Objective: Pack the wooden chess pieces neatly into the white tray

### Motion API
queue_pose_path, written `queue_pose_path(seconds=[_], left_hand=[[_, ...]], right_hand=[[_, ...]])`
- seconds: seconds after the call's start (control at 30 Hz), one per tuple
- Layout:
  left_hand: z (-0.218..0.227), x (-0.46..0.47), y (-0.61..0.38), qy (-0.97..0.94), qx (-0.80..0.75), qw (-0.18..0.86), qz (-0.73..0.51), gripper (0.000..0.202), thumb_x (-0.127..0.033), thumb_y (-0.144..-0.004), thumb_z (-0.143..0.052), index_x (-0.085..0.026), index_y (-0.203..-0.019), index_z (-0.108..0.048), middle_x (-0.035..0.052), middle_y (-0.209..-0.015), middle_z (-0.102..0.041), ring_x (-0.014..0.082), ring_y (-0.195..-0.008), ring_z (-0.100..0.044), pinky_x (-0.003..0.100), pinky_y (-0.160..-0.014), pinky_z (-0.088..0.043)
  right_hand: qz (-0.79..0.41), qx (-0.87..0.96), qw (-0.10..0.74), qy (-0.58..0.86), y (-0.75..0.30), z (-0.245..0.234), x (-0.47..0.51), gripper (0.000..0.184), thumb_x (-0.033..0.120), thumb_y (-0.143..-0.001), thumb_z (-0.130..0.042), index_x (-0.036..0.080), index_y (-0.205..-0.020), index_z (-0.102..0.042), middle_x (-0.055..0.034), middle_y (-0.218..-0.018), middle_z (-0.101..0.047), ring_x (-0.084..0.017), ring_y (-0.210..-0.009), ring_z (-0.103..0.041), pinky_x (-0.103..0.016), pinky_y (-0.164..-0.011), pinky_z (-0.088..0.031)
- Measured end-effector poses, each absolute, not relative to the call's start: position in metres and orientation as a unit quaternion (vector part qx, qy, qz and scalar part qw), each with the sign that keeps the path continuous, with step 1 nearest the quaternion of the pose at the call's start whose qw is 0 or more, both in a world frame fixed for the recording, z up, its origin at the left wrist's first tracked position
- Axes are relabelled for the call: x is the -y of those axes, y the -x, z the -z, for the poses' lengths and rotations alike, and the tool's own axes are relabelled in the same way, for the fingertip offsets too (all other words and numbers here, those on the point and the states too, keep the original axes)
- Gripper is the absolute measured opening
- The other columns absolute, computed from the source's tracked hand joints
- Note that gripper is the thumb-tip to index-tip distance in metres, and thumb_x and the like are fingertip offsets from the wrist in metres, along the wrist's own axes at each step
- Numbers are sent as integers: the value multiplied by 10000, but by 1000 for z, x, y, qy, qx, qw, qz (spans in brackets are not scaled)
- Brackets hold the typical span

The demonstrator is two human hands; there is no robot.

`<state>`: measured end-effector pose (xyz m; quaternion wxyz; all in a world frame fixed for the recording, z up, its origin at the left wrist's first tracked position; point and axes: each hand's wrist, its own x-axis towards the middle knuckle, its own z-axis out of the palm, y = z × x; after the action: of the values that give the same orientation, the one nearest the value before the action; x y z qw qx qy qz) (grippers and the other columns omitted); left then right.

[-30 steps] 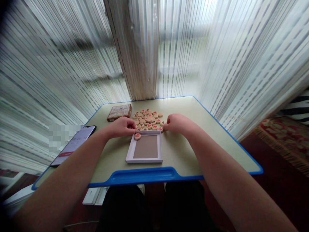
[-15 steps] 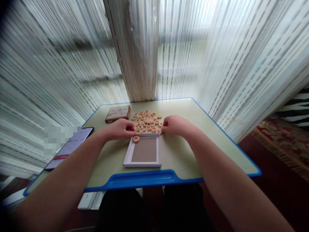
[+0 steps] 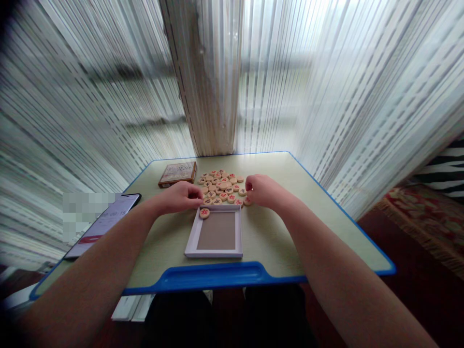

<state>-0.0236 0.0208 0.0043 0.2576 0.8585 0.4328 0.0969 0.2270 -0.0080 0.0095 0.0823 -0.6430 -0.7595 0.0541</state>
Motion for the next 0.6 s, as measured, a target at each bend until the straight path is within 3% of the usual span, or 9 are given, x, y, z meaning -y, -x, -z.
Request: queue_pose_path(seconds=[0.13,0.23,0.4,0.6], left_hand=[[-6,-30,32,-841,-492,153,-167,231,-281,-691,-494,-130,-765,-654,11,-653,-607,133,-609,-524,245,-581,-376],[-8,-34,41,-837,-509,99,-173,238,-247,-672,-491,-135,-811,-649,35,-746,-637,146,-663,-546,251,-617,-404],[-10,-32,49,-856,-475,202,-35,303,-220,-640,-510,-178,-884,-684,12,-828,-673,144,-704,-585,228,-621,-423],[-11,-28,45,-854,-469,223,-20,336,-257,-651,-533,-176,-925,-710,21,-849,-679,158,-746,-585,238,-644,-421]], right_hand=[[-5,813,209,544,-221,8,-2,248,162,-746,-533,181,-953,-668,-86,-1068,-645,-211,-959,-569,-324,-851,-434],[-7,856,233,462,-213,20,-10,283,186,-773,-542,199,-1021,-677,-79,-1153,-635,-229,-1047,-540,-379,-959,-387],[-23,843,228,487,-208,21,-18,167,274,-803,-569,205,-858,-711,-62,-981,-698,-216,-931,-579,-355,-884,-423],[-23,804,230,548,-211,20,-19,125,300,-769,-626,203,-790,-701,-57,-862,-707,-207,-843,-576,-315,-776,-435]])
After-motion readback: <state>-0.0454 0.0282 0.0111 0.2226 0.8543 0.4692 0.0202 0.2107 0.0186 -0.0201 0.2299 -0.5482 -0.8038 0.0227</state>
